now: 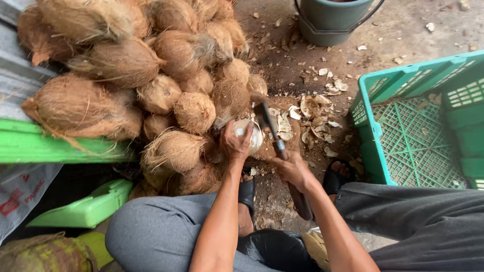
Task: The person sits on a low stool and uses a machete to chop the outer husk off coconuts, rotating each coconut between strikes. Peeled coconuts are placed into a green plastic crate, and husk pieces fall onto the ground.
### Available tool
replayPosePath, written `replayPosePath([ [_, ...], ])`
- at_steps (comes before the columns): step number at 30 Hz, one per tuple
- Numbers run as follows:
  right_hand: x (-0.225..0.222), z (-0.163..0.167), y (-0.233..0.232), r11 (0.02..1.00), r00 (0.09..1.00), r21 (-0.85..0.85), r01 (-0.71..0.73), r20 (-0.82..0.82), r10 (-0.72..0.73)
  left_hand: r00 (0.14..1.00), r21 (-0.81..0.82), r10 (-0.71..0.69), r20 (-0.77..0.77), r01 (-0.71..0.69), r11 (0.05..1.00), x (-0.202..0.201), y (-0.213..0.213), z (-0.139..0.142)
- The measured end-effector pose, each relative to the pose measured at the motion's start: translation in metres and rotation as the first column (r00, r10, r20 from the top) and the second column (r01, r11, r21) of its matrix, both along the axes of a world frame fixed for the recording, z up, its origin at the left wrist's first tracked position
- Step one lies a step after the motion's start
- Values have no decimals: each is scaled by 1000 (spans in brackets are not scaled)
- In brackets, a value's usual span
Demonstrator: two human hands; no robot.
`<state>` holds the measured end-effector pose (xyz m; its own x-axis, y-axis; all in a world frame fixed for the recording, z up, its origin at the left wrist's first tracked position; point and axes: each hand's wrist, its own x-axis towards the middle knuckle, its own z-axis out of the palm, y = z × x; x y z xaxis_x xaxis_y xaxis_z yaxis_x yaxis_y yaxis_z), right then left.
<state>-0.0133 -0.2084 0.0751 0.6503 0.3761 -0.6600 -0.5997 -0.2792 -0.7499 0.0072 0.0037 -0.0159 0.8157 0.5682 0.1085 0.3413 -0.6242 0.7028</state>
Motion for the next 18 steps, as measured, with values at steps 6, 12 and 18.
replayPosePath([
  [6, -4, 18, -1, 986, 918, -73, 152, 380, -113, 937, -443, 320, -140, -348, 826, 9, 4, -5],
  [12, -9, 2, -4, 958, 897, -276, 81, 439, 51, 747, -581, 342, -571, -661, 474, 24, 11, -9],
  [18, -21, -29, 8, 922, 816, -387, -7, 531, 229, 873, -827, 288, -395, -474, 303, 34, 6, -18],
])
